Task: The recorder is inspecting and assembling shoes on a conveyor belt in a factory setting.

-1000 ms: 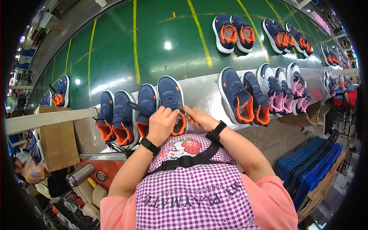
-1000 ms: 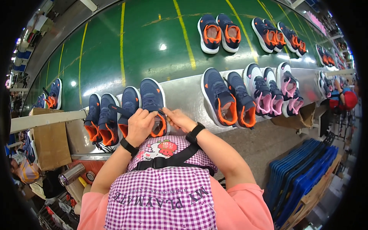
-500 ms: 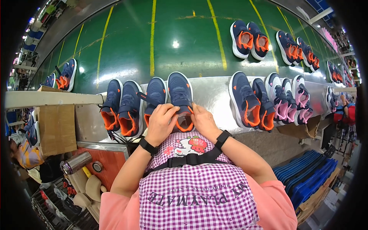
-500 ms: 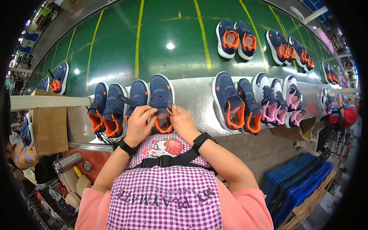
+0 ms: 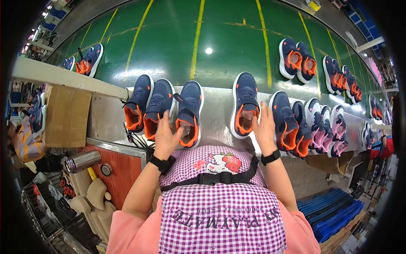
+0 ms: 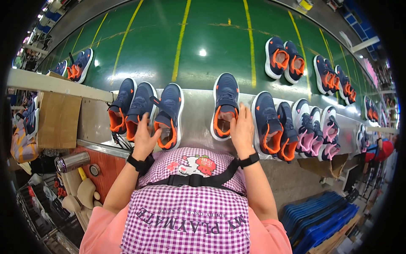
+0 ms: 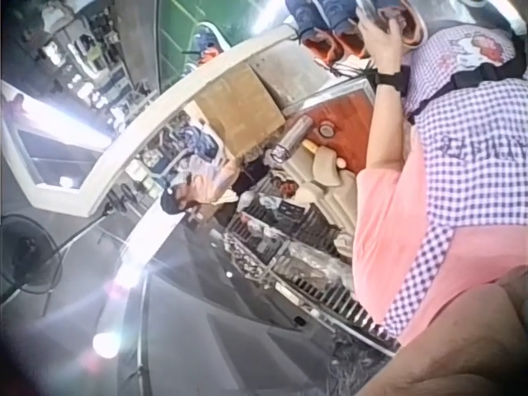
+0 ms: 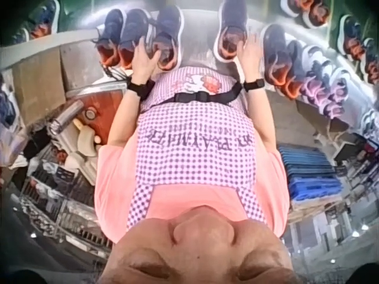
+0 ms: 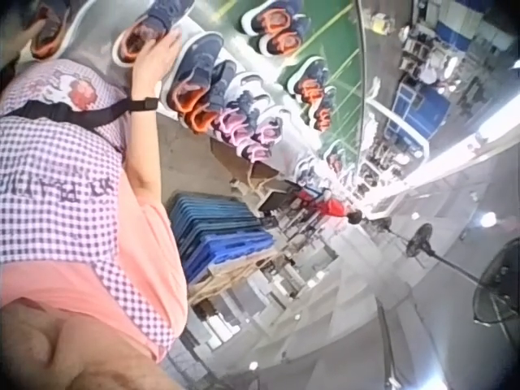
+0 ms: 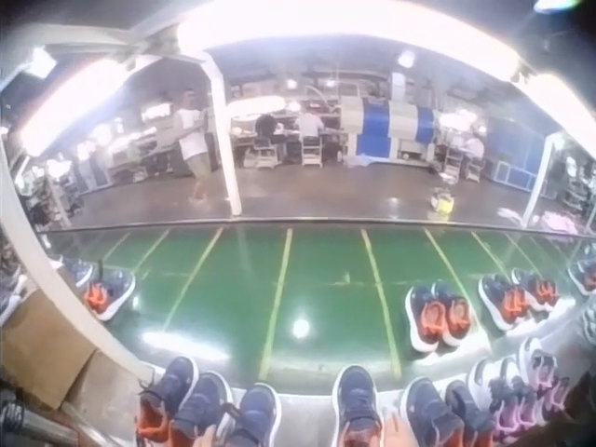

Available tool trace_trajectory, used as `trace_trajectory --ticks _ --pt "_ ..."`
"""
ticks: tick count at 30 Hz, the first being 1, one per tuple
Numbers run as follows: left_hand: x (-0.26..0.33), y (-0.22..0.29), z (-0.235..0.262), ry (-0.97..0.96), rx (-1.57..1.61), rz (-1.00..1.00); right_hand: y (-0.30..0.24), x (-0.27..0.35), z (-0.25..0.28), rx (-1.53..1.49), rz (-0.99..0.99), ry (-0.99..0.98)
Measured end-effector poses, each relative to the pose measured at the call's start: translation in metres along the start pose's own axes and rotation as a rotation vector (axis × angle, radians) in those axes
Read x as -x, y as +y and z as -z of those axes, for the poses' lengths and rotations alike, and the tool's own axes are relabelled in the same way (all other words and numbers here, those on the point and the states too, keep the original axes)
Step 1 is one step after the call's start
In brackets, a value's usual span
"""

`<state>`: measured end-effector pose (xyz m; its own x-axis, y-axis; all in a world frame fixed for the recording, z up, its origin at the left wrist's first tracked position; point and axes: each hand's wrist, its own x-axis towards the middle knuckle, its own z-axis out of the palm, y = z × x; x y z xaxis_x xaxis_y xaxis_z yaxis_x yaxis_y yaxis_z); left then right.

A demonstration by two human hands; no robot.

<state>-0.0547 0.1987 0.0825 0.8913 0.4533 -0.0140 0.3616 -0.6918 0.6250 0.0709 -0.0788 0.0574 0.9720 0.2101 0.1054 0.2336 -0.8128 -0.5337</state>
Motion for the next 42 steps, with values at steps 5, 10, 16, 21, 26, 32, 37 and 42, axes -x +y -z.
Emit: trace_trajectory --ticks 5,10,16,21,26,32,37,42 --pt "-0.005 -0.007 -0.021 -0.092 0.091 0.016 -0.061 0.003 0.003 -0.366 0.374 -0.098" --pt "-0.015 0.012 -0.037 -0.015 0.135 0.029 -0.098 0.018 -0.033 -0.377 0.671 -0.516" --pt "-0.018 0.014 -0.017 0.022 -0.254 -0.447 -0.091 0.020 -0.066 -0.225 0.782 -0.571" --pt "-0.031 0.039 -0.020 0.070 -0.262 -0.461 -0.092 0.017 -0.079 -0.160 0.857 -0.560" --pt "-0.034 0.042 -0.041 -0.053 -0.319 -0.606 -0.094 0.019 -0.096 -0.196 0.763 -0.543" --pt "-0.026 0.007 -0.034 0.055 -0.125 -0.580 -0.100 0.015 -0.085 -0.196 0.644 -0.566" --pt "-0.027 0.020 -0.025 -0.051 -0.190 -0.632 -0.101 0.010 -0.083 -0.163 0.648 -0.644" --pt "-0.029 0.029 -0.014 -0.083 -0.203 -0.616 -0.109 0.009 -0.078 -0.177 0.631 -0.638"
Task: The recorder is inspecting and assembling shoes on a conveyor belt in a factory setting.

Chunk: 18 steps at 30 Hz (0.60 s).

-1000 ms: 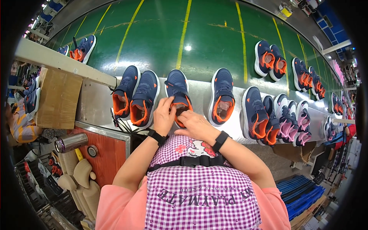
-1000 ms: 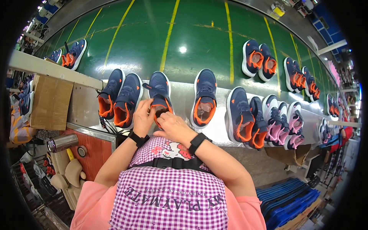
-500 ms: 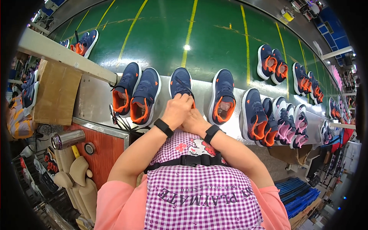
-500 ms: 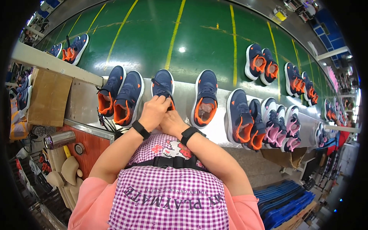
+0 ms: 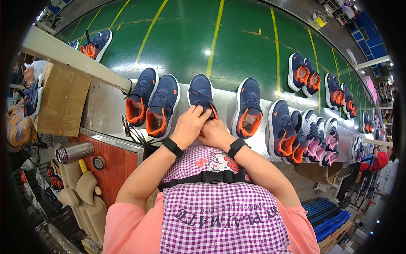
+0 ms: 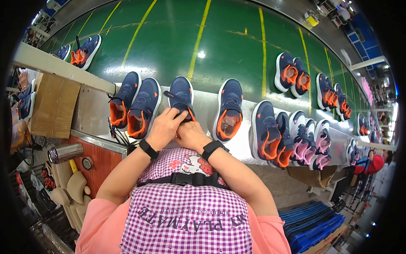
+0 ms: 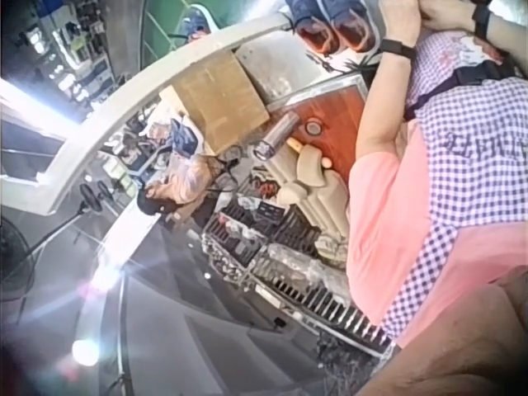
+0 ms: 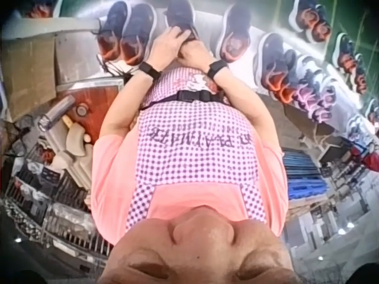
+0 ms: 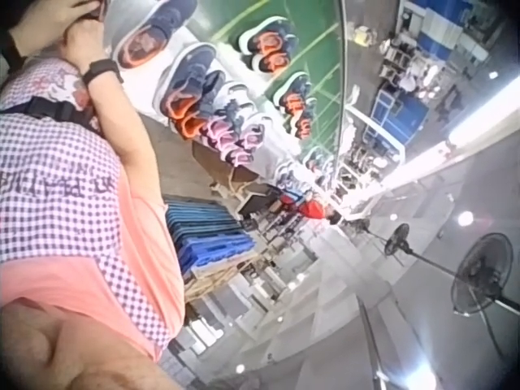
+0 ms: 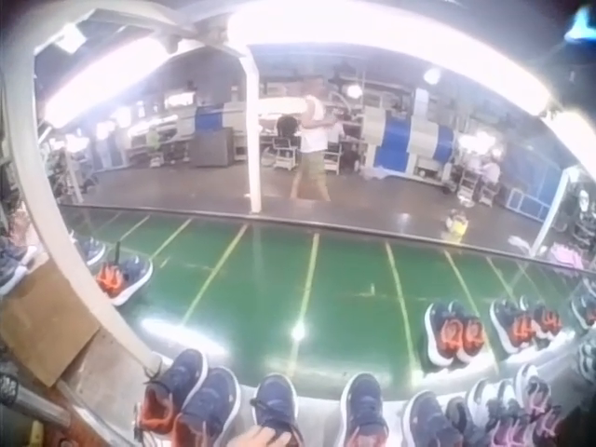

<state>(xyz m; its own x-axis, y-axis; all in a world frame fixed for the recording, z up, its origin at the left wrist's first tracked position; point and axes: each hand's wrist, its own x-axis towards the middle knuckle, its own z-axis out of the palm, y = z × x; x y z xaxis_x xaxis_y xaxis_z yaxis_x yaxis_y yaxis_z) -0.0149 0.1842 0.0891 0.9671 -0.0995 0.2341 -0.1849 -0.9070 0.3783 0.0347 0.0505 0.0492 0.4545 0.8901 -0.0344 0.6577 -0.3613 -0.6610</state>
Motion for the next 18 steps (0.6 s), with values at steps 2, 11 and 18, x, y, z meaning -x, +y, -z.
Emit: trace_trajectory --ticks 2,11,18 --pt "-0.003 0.003 0.006 -0.001 -0.002 0.009 -0.003 0.002 -0.002 0.042 -0.021 -0.019" --pt "-0.043 -0.022 0.038 -0.110 0.285 0.810 -0.002 0.011 0.002 0.107 -0.031 -0.135" --pt "-0.039 -0.049 0.017 -0.347 0.790 0.790 -0.008 0.007 0.014 0.010 -0.304 -0.151"
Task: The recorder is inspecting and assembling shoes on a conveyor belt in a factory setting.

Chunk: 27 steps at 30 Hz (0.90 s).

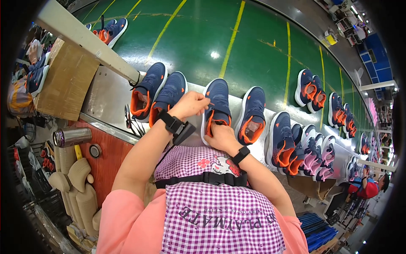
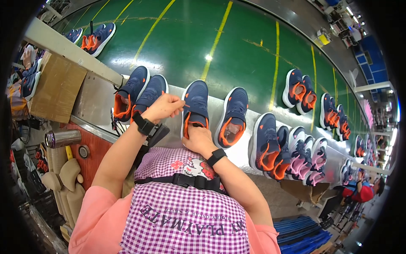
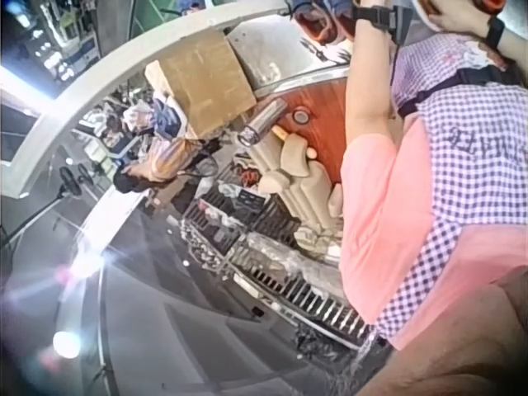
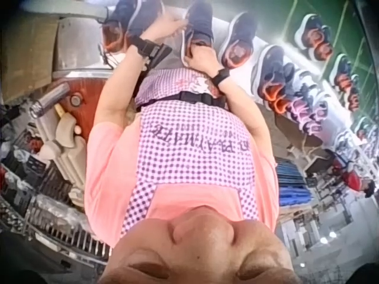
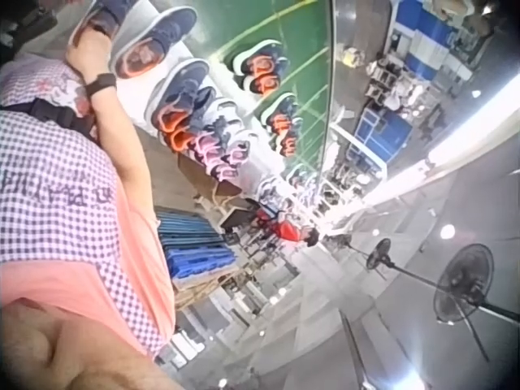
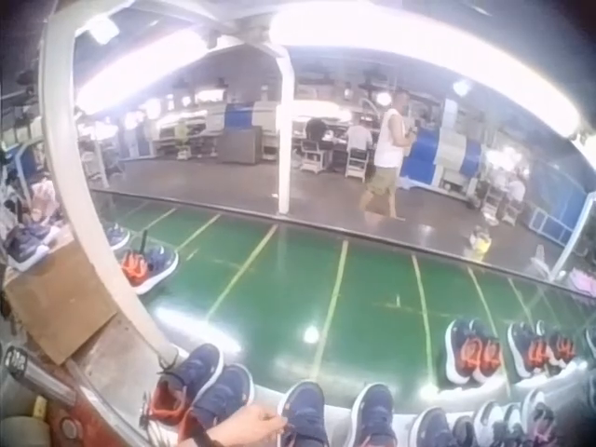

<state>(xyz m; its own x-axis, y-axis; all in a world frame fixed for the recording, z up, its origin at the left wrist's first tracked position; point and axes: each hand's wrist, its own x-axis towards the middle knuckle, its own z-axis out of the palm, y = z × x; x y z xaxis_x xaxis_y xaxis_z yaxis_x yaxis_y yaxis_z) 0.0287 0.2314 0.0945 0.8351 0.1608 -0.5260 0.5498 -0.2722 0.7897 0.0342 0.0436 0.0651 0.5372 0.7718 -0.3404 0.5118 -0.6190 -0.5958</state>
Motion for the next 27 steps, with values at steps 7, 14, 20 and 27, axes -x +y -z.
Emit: trace_trajectory --ticks 7,14,20,27 --pt "0.012 -0.014 -0.022 -0.083 0.400 0.155 0.013 0.019 0.004 -0.201 -0.019 0.029" --pt "0.023 -0.013 -0.037 -0.111 0.488 0.150 0.027 0.026 -0.003 -0.351 -0.101 0.047" --pt "0.029 -0.026 -0.044 -0.123 0.458 0.212 0.030 0.025 -0.003 -0.429 -0.131 0.010" --pt "0.037 -0.024 -0.053 -0.196 0.481 0.343 0.030 0.026 0.001 -0.440 -0.132 -0.044"
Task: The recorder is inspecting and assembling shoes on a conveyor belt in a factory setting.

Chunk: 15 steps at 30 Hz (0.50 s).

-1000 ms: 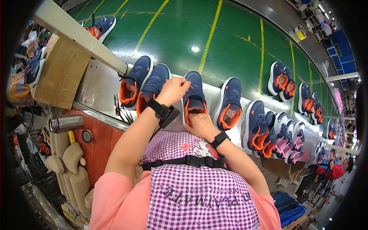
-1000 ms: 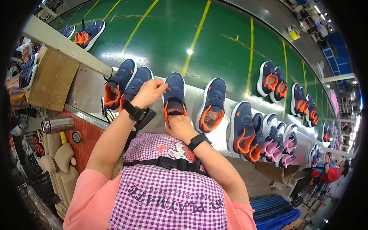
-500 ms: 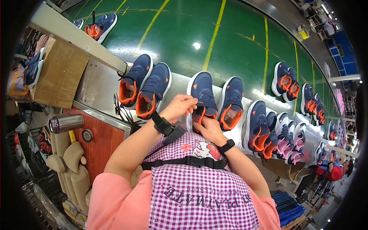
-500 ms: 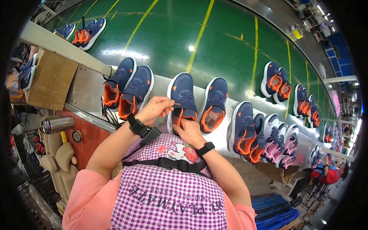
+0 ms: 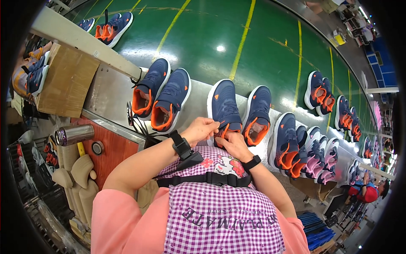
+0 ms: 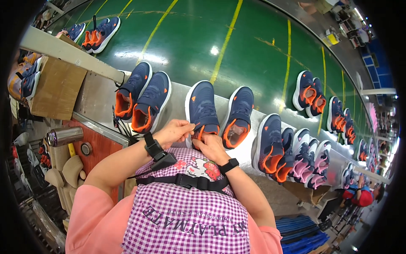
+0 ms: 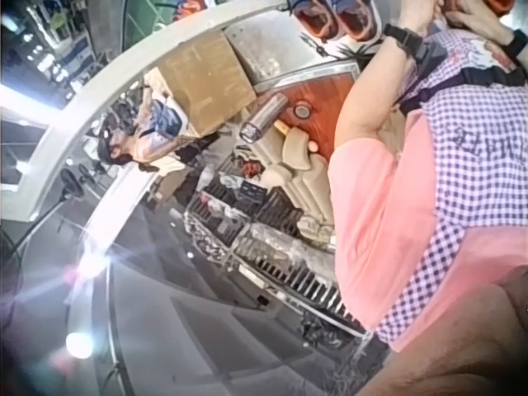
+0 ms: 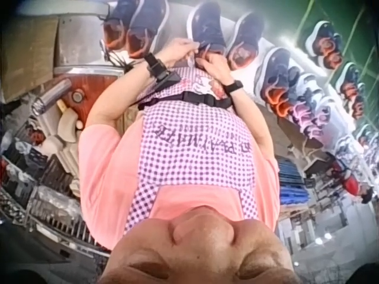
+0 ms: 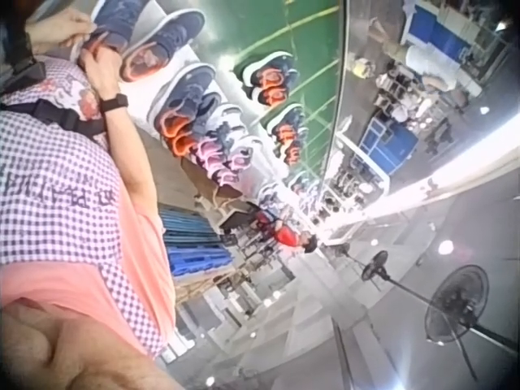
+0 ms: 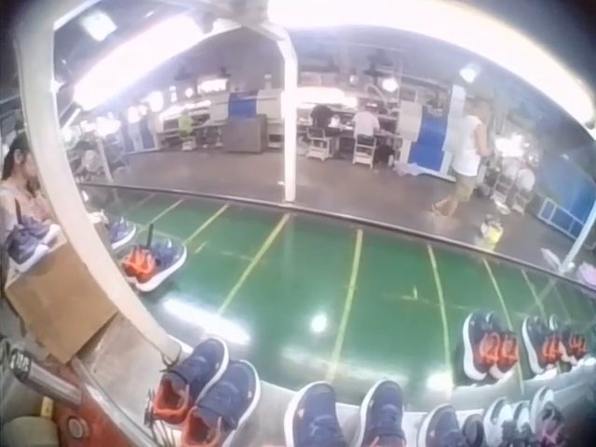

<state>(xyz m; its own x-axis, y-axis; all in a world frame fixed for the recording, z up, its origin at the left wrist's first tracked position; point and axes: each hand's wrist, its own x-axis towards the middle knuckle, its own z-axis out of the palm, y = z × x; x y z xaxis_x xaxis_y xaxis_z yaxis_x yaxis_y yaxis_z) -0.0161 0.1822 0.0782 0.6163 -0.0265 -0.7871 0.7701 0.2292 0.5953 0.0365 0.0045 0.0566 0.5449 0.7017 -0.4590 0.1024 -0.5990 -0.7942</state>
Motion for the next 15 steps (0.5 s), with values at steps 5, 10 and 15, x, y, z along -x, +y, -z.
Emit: trace_trajectory --ticks 5,10,15 --pt "-0.001 -0.004 -0.004 0.052 -0.008 0.003 0.003 -0.005 0.001 0.057 0.056 -0.060" --pt "-0.013 -0.009 0.001 0.004 0.000 0.100 0.012 -0.011 -0.001 0.066 0.147 -0.029" --pt "-0.025 -0.009 0.008 0.002 -0.136 0.097 0.009 -0.012 0.007 0.019 0.140 -0.066"
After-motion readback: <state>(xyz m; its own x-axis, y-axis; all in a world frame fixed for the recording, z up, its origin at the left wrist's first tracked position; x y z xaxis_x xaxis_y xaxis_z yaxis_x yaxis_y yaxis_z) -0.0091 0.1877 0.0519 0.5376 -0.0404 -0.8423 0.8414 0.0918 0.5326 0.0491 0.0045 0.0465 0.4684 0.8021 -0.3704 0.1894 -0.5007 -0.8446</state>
